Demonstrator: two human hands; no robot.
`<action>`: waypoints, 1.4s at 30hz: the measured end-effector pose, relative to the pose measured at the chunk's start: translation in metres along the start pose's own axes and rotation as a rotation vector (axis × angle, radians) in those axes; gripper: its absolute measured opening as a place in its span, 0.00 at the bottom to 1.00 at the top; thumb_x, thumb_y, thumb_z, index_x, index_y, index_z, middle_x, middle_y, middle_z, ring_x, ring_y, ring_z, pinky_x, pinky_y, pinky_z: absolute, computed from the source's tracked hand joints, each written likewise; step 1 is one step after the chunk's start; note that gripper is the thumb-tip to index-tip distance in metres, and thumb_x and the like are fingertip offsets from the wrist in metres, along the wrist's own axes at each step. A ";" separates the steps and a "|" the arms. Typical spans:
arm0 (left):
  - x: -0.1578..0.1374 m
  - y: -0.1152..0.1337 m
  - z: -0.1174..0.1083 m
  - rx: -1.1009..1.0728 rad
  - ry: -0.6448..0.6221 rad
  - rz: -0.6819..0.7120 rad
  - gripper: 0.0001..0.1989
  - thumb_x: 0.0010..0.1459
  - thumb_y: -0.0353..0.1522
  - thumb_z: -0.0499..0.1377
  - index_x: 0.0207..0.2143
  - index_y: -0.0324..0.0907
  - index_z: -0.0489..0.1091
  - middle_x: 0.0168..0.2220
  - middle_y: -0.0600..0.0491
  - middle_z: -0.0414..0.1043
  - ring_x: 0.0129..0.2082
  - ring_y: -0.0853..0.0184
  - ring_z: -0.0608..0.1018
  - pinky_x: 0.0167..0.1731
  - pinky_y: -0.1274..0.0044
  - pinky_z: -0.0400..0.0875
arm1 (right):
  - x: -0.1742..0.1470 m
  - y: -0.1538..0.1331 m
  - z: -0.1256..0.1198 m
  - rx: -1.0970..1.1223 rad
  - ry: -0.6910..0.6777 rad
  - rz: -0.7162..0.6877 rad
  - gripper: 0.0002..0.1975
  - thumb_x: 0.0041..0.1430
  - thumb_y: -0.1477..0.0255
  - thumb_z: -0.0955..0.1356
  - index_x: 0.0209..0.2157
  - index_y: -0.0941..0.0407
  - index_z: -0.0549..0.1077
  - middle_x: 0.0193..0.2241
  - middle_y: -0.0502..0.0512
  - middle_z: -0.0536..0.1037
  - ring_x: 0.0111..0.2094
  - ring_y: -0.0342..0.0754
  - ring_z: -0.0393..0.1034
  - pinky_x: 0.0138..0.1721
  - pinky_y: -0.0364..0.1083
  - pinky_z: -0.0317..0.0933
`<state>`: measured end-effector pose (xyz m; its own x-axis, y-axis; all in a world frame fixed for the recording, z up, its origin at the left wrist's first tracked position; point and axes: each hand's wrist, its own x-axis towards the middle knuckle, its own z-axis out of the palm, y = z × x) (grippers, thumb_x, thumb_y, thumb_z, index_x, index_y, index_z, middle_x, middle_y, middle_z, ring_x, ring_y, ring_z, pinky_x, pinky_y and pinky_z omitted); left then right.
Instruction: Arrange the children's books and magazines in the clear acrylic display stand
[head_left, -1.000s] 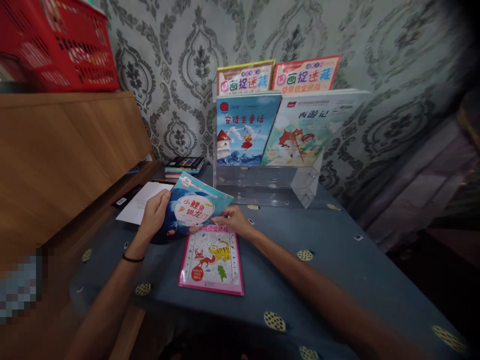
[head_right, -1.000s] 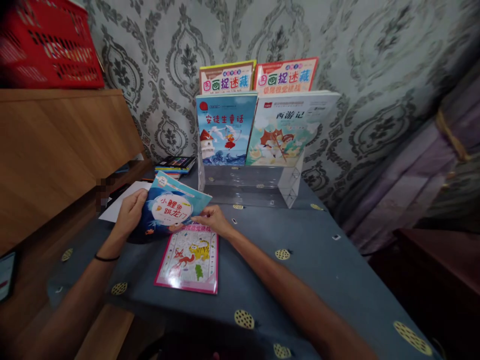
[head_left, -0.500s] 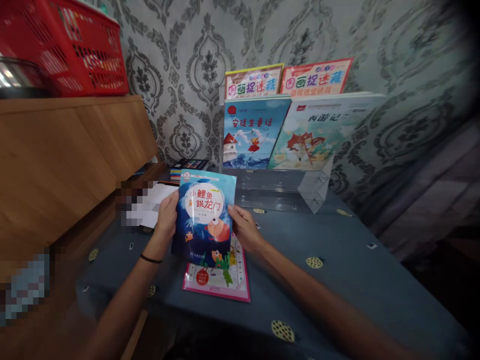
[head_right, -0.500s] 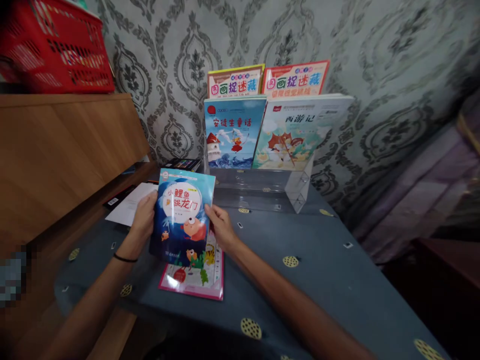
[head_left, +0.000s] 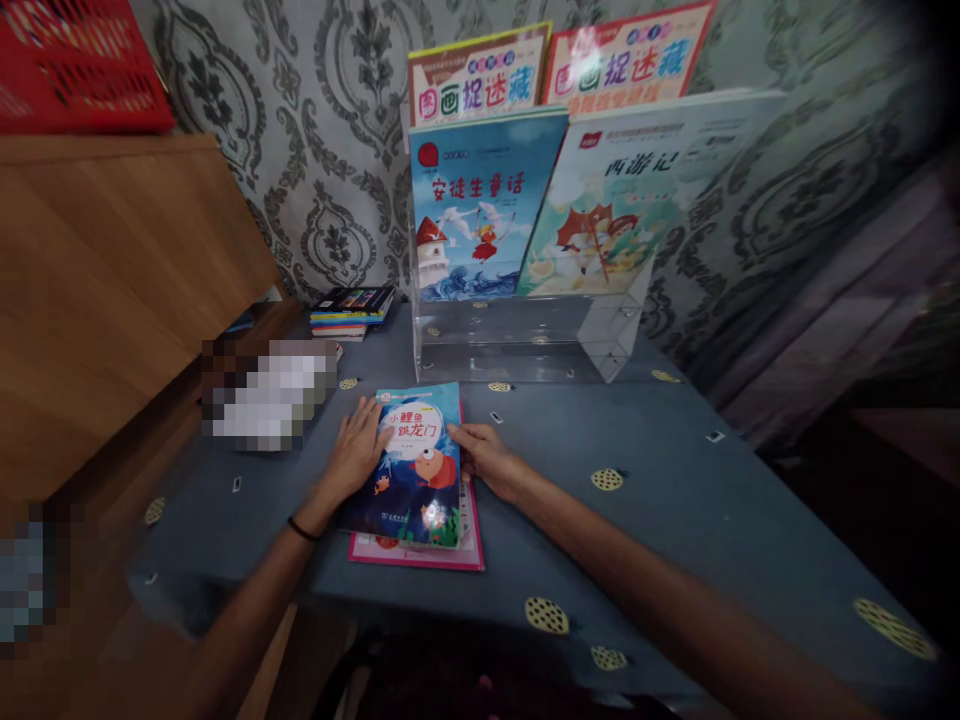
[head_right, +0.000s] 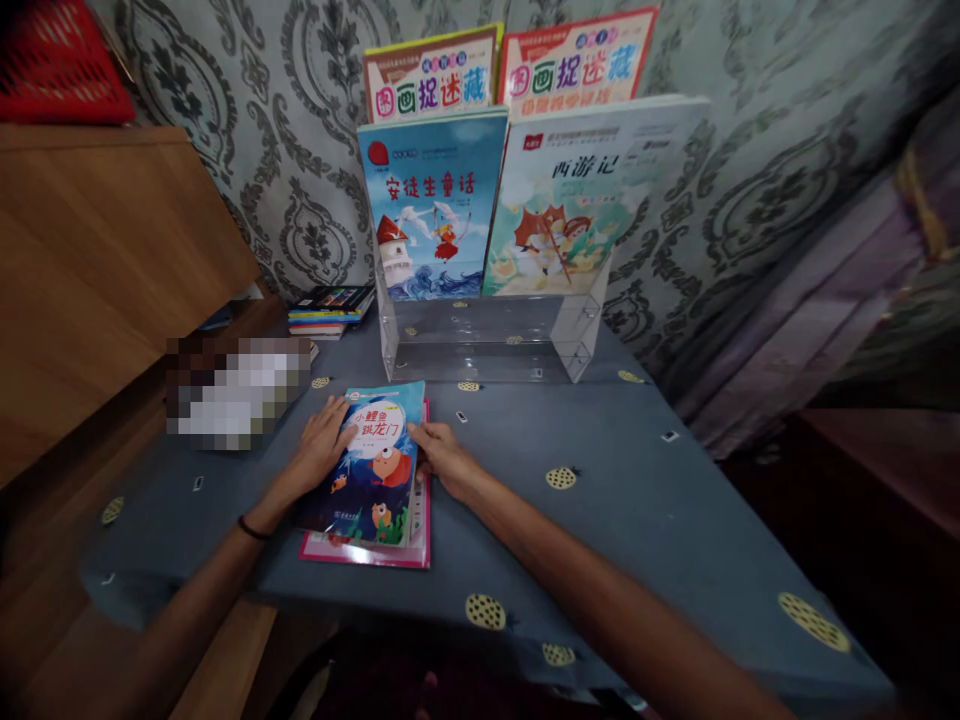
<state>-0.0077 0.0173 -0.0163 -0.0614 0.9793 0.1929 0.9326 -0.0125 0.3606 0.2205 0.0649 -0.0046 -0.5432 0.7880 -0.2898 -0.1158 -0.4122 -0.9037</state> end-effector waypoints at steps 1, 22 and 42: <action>0.000 0.004 -0.001 0.056 -0.028 0.025 0.26 0.68 0.39 0.47 0.64 0.37 0.59 0.68 0.39 0.56 0.71 0.53 0.54 0.66 0.52 0.51 | 0.000 0.000 0.000 0.002 -0.005 0.005 0.23 0.47 0.53 0.75 0.21 0.57 0.69 0.15 0.48 0.72 0.15 0.39 0.63 0.12 0.37 0.55; -0.046 0.011 0.000 -0.030 -0.024 -0.008 0.32 0.66 0.46 0.50 0.67 0.39 0.54 0.70 0.37 0.52 0.70 0.52 0.56 0.66 0.55 0.54 | -0.004 0.000 -0.005 0.005 -0.079 -0.017 0.17 0.48 0.60 0.77 0.28 0.58 0.72 0.20 0.49 0.77 0.18 0.40 0.69 0.15 0.37 0.61; -0.038 0.024 0.006 -0.269 0.053 -0.156 0.33 0.64 0.47 0.52 0.64 0.36 0.60 0.69 0.35 0.53 0.70 0.49 0.56 0.67 0.55 0.50 | -0.021 -0.007 0.010 0.034 -0.246 -0.112 0.26 0.58 0.48 0.68 0.44 0.56 0.72 0.25 0.50 0.78 0.23 0.43 0.73 0.20 0.40 0.66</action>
<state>0.0188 -0.0190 -0.0204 -0.2217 0.9617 0.1611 0.7831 0.0771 0.6170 0.2245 0.0472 0.0111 -0.7106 0.6966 -0.0993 -0.2126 -0.3471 -0.9134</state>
